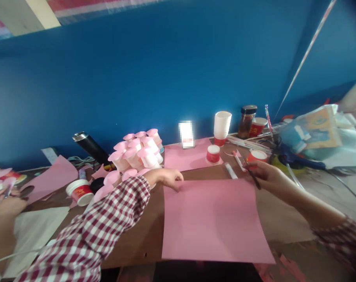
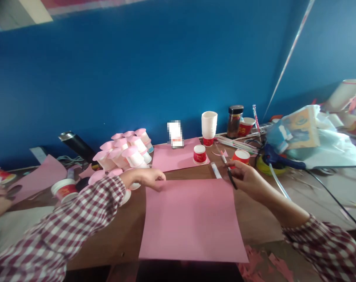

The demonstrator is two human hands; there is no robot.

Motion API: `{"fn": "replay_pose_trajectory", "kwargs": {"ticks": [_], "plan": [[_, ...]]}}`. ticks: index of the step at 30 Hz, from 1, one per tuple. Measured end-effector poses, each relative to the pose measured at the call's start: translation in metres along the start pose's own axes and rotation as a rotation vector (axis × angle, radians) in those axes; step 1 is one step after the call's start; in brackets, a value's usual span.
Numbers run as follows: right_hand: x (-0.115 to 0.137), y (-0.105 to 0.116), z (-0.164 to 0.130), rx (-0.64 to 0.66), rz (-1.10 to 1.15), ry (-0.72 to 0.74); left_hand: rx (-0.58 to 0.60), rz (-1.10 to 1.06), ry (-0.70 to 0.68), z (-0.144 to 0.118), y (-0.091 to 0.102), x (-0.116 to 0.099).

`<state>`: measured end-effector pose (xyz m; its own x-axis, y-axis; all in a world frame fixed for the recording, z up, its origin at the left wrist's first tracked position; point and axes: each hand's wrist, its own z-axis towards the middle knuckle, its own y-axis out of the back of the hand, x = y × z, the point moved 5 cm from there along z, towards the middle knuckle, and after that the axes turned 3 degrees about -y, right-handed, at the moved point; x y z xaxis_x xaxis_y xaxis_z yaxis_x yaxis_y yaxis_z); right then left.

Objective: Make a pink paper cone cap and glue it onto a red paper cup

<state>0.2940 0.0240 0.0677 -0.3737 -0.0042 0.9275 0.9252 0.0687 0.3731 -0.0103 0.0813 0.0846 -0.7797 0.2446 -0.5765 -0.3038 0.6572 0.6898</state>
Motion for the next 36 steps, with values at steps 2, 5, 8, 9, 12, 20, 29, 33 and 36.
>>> {"fn": "replay_pose_trajectory", "kwargs": {"ticks": [2,5,8,9,12,20,29,33,36], "plan": [[-0.019,0.006,-0.003,-0.05,0.121,-0.106,-0.073,0.003,0.039,0.003,0.015,0.009],[-0.041,0.009,-0.009,-0.158,0.207,-0.191,-0.242,0.007,0.056,0.013,0.035,0.017],[-0.053,0.0,-0.013,-0.211,0.243,-0.228,-0.5,0.02,0.046,0.024,0.045,0.017],[-0.056,-0.005,-0.014,-0.215,0.252,-0.249,-0.609,0.026,0.035,0.025,0.044,0.015],[-0.061,-0.021,-0.016,-0.211,0.273,-0.324,-0.995,0.017,-0.114,0.013,0.025,0.002],[-0.062,-0.047,-0.016,-0.257,0.439,-0.309,-0.426,-0.614,-0.116,-0.042,-0.151,-0.018],[-0.044,-0.073,-0.013,-0.326,0.809,-0.386,-0.231,-0.987,0.111,-0.091,-0.2,-0.005],[-0.03,-0.086,-0.013,-0.348,0.986,-0.426,-0.019,-1.261,0.148,-0.093,-0.217,-0.001],[-0.011,-0.096,-0.009,-0.353,1.059,-0.343,0.175,-1.488,0.12,-0.088,-0.234,-0.014]]}}
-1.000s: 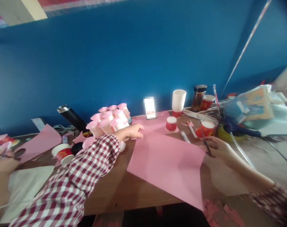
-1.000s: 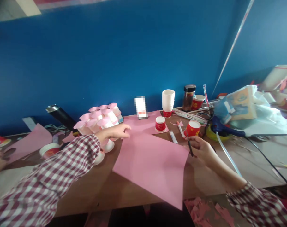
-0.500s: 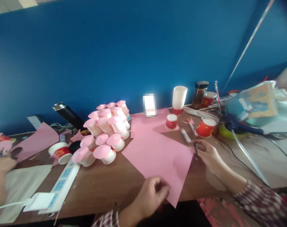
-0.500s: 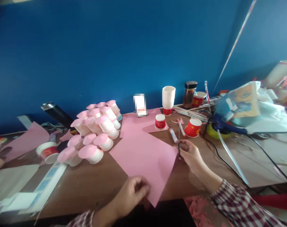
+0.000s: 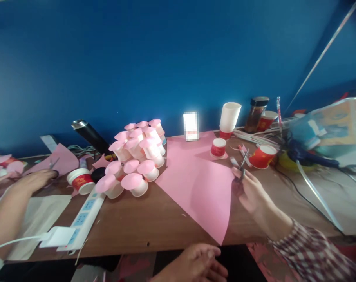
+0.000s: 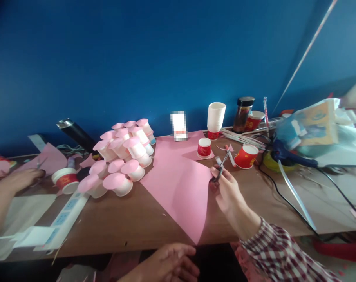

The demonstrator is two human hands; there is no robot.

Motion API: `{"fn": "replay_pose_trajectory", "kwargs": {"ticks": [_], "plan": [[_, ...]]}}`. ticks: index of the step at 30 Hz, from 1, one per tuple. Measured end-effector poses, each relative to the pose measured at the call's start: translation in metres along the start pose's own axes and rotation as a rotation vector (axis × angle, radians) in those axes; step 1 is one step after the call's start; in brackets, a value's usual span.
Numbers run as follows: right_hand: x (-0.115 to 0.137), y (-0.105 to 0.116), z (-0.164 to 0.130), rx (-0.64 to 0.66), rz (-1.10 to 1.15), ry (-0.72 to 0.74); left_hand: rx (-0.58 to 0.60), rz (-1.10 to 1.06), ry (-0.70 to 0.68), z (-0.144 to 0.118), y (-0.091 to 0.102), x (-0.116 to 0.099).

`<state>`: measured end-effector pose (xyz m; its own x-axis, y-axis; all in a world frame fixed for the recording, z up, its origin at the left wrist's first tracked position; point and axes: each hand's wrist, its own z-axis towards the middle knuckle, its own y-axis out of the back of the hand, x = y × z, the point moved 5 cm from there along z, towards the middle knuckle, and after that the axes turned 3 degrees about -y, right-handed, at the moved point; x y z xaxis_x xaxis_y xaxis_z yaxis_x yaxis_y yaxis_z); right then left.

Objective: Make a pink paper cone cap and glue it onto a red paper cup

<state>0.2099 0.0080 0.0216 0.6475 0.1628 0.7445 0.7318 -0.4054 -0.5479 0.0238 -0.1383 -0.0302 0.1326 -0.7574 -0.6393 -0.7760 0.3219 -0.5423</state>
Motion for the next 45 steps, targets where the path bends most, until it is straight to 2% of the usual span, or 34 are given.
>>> {"fn": "replay_pose_trajectory", "kwargs": {"ticks": [2,6,9,13,19,21,25,30,35,41,45], "plan": [[-0.001,-0.014,-0.004,0.016,0.075,0.046,0.022,-0.209,0.003,0.008,-0.013,0.0],[-0.004,-0.041,-0.011,0.073,0.195,0.082,0.007,-0.532,-0.116,0.022,-0.032,-0.02],[-0.004,-0.054,-0.011,0.128,0.194,0.07,-0.203,-0.681,-0.244,0.03,-0.021,-0.037],[0.001,-0.056,-0.002,0.125,0.118,0.12,-0.435,-0.736,-0.39,0.039,0.005,-0.062],[0.004,-0.036,0.016,0.034,-0.185,0.221,-0.589,-0.58,-0.463,0.041,0.051,-0.111],[0.004,-0.023,0.023,0.006,-0.253,0.238,-0.593,-0.48,-0.486,0.04,0.069,-0.128],[0.005,0.0,0.037,0.011,-0.31,0.253,-0.538,-0.32,-0.388,0.045,0.091,-0.142],[0.005,0.009,0.043,-0.014,-0.343,0.241,-0.403,-0.031,-0.341,0.06,0.086,-0.15],[0.001,0.008,0.042,-0.006,-0.353,0.167,-0.447,0.211,-0.368,0.07,0.08,-0.156],[0.0,0.015,0.045,-0.007,-0.419,0.206,-0.509,0.296,-0.396,0.073,0.083,-0.145],[0.004,0.018,0.05,0.007,-0.427,0.248,-0.496,0.205,-0.478,0.063,0.082,-0.14]]}}
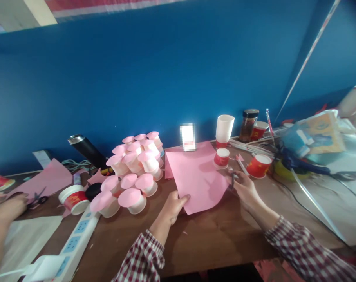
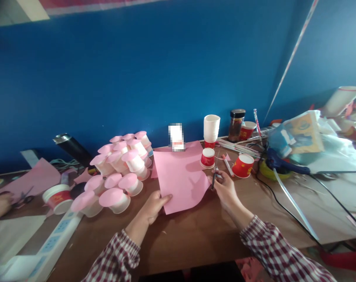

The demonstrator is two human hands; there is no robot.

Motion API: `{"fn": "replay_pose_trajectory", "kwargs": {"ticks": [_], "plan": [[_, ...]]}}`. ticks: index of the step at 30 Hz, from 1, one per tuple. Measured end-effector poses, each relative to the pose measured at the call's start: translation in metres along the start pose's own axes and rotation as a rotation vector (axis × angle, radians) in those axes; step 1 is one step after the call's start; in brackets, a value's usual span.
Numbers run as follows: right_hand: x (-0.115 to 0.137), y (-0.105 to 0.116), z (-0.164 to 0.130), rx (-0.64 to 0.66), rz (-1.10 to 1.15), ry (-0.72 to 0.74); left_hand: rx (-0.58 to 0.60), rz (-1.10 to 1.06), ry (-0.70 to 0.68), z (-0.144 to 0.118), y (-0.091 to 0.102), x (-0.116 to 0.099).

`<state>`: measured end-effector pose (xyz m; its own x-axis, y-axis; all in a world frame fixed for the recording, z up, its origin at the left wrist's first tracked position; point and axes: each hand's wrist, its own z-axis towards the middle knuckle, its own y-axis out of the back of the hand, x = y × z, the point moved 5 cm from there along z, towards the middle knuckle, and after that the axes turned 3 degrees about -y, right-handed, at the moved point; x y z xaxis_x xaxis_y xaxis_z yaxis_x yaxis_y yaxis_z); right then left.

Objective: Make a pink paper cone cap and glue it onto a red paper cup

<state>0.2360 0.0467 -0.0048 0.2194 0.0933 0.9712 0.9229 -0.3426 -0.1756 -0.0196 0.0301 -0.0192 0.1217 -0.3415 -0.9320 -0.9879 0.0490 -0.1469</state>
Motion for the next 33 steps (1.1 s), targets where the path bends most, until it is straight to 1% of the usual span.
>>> {"fn": "replay_pose_trajectory", "kwargs": {"ticks": [2,4,7,9,12,14,17,22,26,30,33], "plan": [[0.001,0.002,0.002,0.004,-0.013,0.02,0.008,-0.124,0.008,-0.007,0.0,-0.001],[0.001,0.002,0.003,0.006,-0.033,0.013,0.008,-0.229,0.049,-0.014,0.0,0.0],[-0.001,0.002,0.003,0.021,-0.051,-0.023,0.038,-0.3,0.14,-0.018,-0.005,0.004],[-0.001,0.001,0.001,0.041,-0.059,-0.045,0.065,-0.301,0.198,-0.017,-0.009,0.008],[0.0,0.001,0.0,0.076,-0.075,-0.061,0.067,-0.203,0.233,-0.012,-0.013,0.011],[0.001,0.002,0.0,0.092,-0.087,-0.064,0.06,-0.141,0.217,-0.008,-0.015,0.011],[0.002,0.006,0.002,0.091,-0.095,-0.058,0.054,-0.145,0.146,-0.005,-0.017,0.01],[0.009,0.018,0.002,0.006,-0.143,-0.043,0.026,-0.177,0.034,-0.01,-0.017,0.014],[0.012,0.031,-0.014,0.016,-0.154,-0.081,0.009,-0.212,-0.004,-0.016,-0.022,0.018],[0.007,0.046,-0.046,0.017,-0.152,-0.195,0.007,-0.307,0.015,-0.02,-0.035,0.017],[0.003,0.051,-0.069,0.032,-0.162,-0.293,-0.019,-0.356,0.049,-0.021,-0.044,0.017]]}}
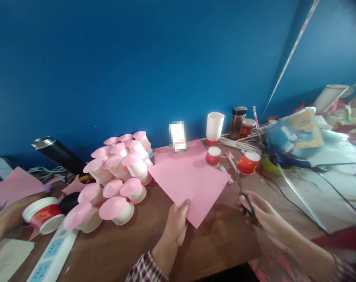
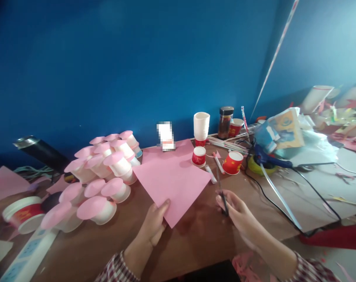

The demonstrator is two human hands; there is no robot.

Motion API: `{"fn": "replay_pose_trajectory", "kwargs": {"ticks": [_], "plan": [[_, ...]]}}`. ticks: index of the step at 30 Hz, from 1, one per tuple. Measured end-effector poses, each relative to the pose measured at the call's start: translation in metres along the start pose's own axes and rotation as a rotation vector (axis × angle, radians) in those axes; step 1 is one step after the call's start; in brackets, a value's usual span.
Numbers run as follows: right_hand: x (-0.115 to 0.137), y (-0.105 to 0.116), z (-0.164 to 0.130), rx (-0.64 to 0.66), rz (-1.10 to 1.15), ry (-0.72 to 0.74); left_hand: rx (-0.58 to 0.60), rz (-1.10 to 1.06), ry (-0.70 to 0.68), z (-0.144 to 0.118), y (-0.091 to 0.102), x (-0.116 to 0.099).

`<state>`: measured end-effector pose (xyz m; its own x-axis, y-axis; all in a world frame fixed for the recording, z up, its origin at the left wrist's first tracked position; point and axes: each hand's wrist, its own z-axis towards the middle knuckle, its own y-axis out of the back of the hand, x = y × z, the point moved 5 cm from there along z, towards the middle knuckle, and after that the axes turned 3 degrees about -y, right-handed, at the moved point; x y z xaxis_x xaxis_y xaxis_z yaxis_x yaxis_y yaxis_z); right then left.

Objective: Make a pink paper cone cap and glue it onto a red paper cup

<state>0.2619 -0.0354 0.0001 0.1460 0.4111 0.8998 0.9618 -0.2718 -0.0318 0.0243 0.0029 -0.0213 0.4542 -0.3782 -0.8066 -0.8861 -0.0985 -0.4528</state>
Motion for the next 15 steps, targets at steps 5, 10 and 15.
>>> {"fn": "replay_pose_trajectory", "kwargs": {"ticks": [5,10,15], "plan": [[-0.009,-0.009,-0.013,0.052,-0.002,-0.089,-0.039,-0.04,-0.017,0.001,-0.011,0.004],[-0.006,-0.025,-0.003,0.122,-0.006,-0.086,-0.081,-0.002,-0.023,0.001,-0.012,0.004],[-0.002,-0.032,0.005,0.135,-0.04,-0.052,-0.074,0.007,-0.029,0.001,-0.006,0.001]]}}
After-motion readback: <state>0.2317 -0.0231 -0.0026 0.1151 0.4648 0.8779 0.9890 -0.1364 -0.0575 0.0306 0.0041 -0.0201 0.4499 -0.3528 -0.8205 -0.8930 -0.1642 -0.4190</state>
